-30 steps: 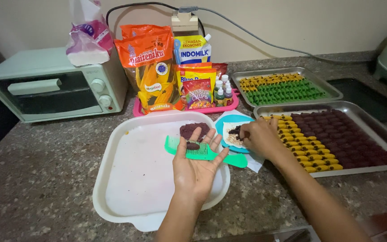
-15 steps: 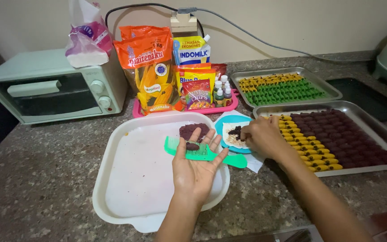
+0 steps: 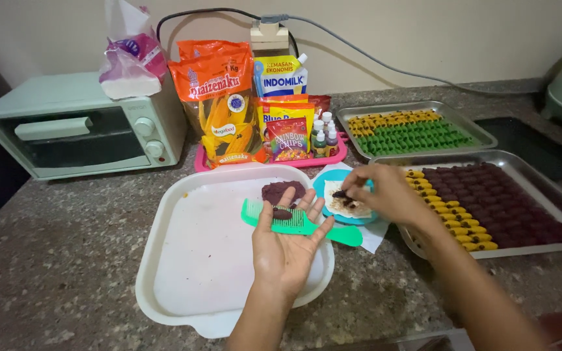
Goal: The person shapes a dark-colored dough into small balls using a green comb as a tool. They roll the dough in their hands and then use the comb to create a textured surface on the balls before placing them onto a tray with other similar items.
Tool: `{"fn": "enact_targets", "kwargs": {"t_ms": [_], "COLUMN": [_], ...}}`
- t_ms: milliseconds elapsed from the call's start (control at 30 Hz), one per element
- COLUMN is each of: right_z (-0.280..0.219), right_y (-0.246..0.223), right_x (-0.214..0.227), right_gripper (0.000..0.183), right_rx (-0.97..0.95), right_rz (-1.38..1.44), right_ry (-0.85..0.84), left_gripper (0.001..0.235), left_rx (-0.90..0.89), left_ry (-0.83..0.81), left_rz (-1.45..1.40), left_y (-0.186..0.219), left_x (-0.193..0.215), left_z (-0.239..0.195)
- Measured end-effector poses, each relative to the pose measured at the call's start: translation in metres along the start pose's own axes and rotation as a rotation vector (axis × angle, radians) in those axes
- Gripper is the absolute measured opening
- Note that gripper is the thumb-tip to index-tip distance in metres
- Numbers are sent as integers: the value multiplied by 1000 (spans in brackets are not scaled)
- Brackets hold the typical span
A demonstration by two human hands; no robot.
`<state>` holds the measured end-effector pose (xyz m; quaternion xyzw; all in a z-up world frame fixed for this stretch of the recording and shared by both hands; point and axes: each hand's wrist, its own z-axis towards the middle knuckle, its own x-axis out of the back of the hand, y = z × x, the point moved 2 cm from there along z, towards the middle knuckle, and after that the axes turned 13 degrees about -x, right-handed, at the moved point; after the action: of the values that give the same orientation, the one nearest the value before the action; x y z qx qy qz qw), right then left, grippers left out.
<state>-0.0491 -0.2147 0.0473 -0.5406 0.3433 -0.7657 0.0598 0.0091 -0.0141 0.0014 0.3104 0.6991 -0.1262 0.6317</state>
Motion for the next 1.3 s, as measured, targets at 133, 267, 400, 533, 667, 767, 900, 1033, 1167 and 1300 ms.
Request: {"fn": "enact_targets", "kwargs": {"t_ms": [133,267,400,533,667,767,900,1033,1167,1300], "right_z": [-11,-33,-38,-38,-39,-38,-42,-39,-40,-41], "right_y": [-33,-76,-89,-90,-90,-89,-93,-86,-84,-85], "right_x": [-11,-25,-41,-49,-57,-59,-54,-55,-57,-55], "right_gripper": [14,15,12,10,11,10,20,26,25,20], "right_rx": [201,361,405,423,444,446,412,385,264,253], "right_rz": [249,461,512,482,454,437,405,358,408,423], "right_ry": [26,-42,-56,-28,47,79,85,65,-3,-3], "left_gripper": [53,47,42,45,48,48,53,56,49,48], "left_rx": [7,33,53,66,47,33,27,40,33,36], "left_ry": [-8,-11,-28,-23,-147,-117,-130,-135,-92,-70], "left_rz": [-1,-93,-133,-85,-51,-31,-67,-71,-58,-35], "left_y": [-2,-8,-6,-6,-7,-5,-7,-8,-6,-4], "left_x": [6,15,-5,6,11,5,10,8,5,-3], "left_z": [5,14,2,5,8,2,7,5,1,-7]}}
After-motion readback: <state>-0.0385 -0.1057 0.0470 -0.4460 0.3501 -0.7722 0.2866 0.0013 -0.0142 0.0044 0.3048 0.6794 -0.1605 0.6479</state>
